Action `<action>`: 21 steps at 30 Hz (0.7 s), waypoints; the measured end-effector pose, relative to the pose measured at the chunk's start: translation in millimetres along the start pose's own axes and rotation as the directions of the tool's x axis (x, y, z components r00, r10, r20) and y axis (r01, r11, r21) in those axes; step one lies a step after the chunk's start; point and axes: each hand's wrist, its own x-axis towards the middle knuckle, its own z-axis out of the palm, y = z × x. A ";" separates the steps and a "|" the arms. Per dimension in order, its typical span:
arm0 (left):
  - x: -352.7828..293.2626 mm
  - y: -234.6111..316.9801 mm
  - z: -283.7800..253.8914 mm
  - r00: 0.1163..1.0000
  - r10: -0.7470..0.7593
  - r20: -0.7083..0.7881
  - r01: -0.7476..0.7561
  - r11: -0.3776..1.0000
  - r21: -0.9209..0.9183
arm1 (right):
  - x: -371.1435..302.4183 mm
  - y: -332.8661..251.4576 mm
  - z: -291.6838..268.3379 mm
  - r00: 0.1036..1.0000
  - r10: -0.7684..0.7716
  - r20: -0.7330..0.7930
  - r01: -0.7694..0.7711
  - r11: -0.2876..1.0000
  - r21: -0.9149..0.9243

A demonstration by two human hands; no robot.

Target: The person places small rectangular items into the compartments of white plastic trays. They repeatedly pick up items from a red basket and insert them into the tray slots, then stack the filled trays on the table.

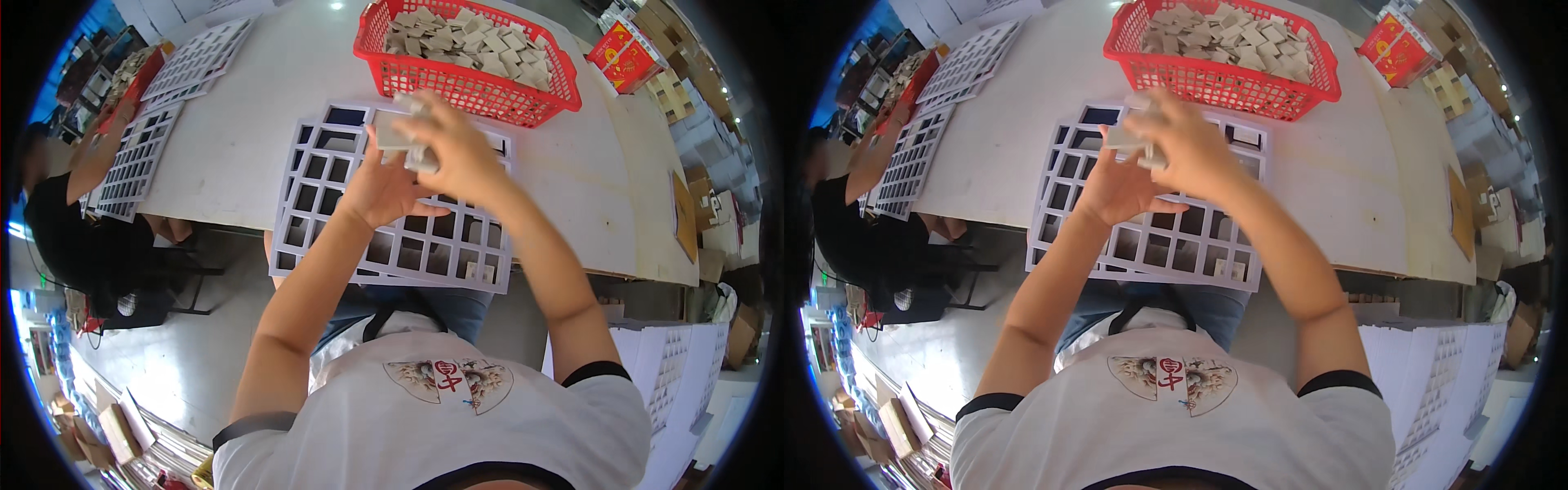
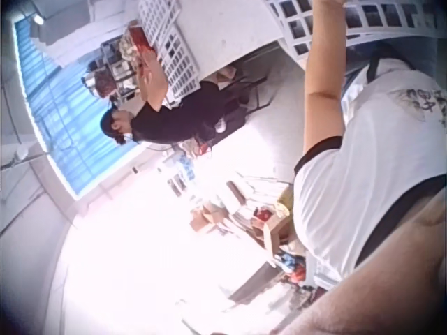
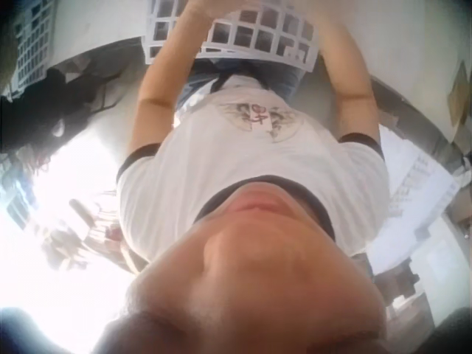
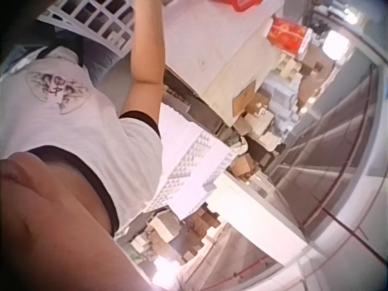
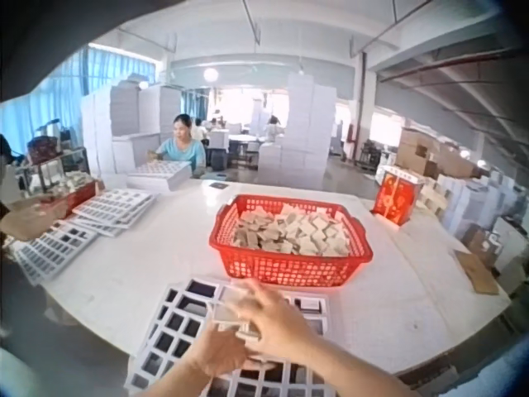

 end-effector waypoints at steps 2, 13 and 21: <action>4.5 -0.7 -4.0 0.998 0.067 -0.019 -0.067 0.998 -0.016 | -11.9 -11.3 20.9 0.994 0.107 0.025 -0.107 0.994 0.009; 1.8 6.1 -76.3 0.977 0.120 -0.174 -0.138 0.986 -0.091 | -20.9 6.4 77.3 0.998 0.017 0.063 -0.029 0.981 0.194; 5.5 10.6 -64.0 0.960 0.033 -0.277 -0.091 0.975 -0.200 | -2.3 0.0 97.6 0.932 0.293 -0.216 -0.093 0.766 0.636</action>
